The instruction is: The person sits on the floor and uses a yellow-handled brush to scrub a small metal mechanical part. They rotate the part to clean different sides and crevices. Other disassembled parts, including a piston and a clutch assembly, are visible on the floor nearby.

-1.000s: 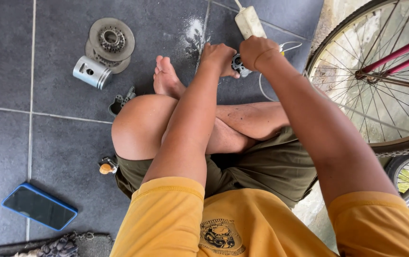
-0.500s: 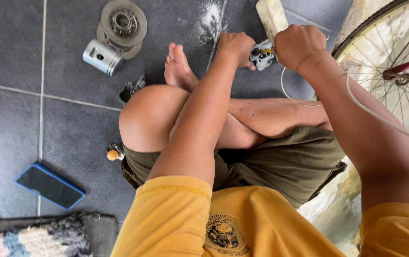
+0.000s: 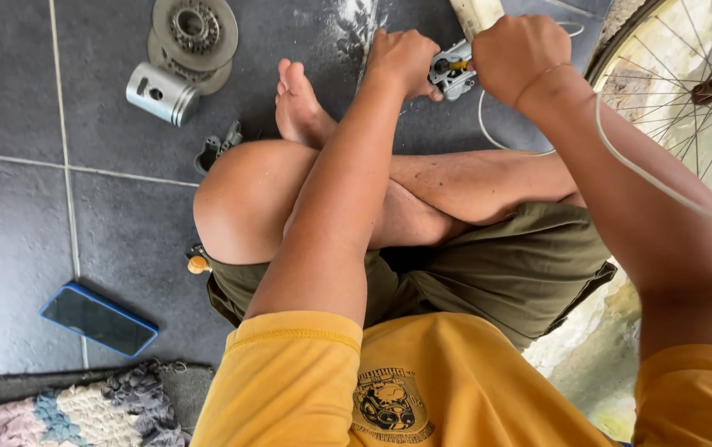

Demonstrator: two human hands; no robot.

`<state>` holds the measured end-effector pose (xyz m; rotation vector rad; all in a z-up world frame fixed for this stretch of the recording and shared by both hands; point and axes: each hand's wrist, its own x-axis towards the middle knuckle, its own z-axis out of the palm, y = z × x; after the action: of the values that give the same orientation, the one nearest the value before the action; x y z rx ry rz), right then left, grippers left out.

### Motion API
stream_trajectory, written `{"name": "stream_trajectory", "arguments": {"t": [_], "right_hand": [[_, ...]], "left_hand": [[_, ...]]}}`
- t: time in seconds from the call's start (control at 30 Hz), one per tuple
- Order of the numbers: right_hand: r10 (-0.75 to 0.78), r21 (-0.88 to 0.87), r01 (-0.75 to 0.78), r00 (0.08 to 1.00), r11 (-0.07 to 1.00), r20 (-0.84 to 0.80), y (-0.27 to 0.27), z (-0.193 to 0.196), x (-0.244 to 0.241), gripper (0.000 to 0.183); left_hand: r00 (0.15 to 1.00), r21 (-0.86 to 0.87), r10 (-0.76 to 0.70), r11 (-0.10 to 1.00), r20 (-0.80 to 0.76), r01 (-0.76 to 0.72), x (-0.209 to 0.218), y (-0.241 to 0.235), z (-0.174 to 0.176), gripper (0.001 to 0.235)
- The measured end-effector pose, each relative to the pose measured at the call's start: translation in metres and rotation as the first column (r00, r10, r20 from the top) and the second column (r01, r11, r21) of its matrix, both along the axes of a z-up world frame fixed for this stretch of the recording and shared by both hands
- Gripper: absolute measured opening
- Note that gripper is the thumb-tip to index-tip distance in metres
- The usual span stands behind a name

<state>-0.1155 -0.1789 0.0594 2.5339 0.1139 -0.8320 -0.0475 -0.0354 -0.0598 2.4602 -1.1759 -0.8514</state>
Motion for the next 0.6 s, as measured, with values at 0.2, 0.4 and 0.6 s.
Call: {"name": "stream_trajectory", "arguments": {"t": [0.2, 0.4, 0.6], "right_hand": [[-0.063, 0.025, 0.063, 0.998, 0.998, -0.032, 0.010, 0.014, 0.000, 0.039], [-0.162, 0.078, 0.165, 0.986, 0.983, -0.051, 0.019, 0.012, 0.003, 0.036], [0.076, -0.043, -0.069, 0.975, 0.997, 0.209, -0.008, -0.045, -0.009, 0.039]], "left_hand": [[0.999, 0.011, 0.007, 1.000, -0.039, -0.007, -0.002, 0.008, 0.014, 0.062], [1.000, 0.041, -0.028, 0.999, 0.008, 0.027, -0.001, 0.002, 0.006, 0.071], [0.997, 0.024, -0.035, 0.999, 0.074, 0.033, 0.004, 0.001, 0.003, 0.051]]}}
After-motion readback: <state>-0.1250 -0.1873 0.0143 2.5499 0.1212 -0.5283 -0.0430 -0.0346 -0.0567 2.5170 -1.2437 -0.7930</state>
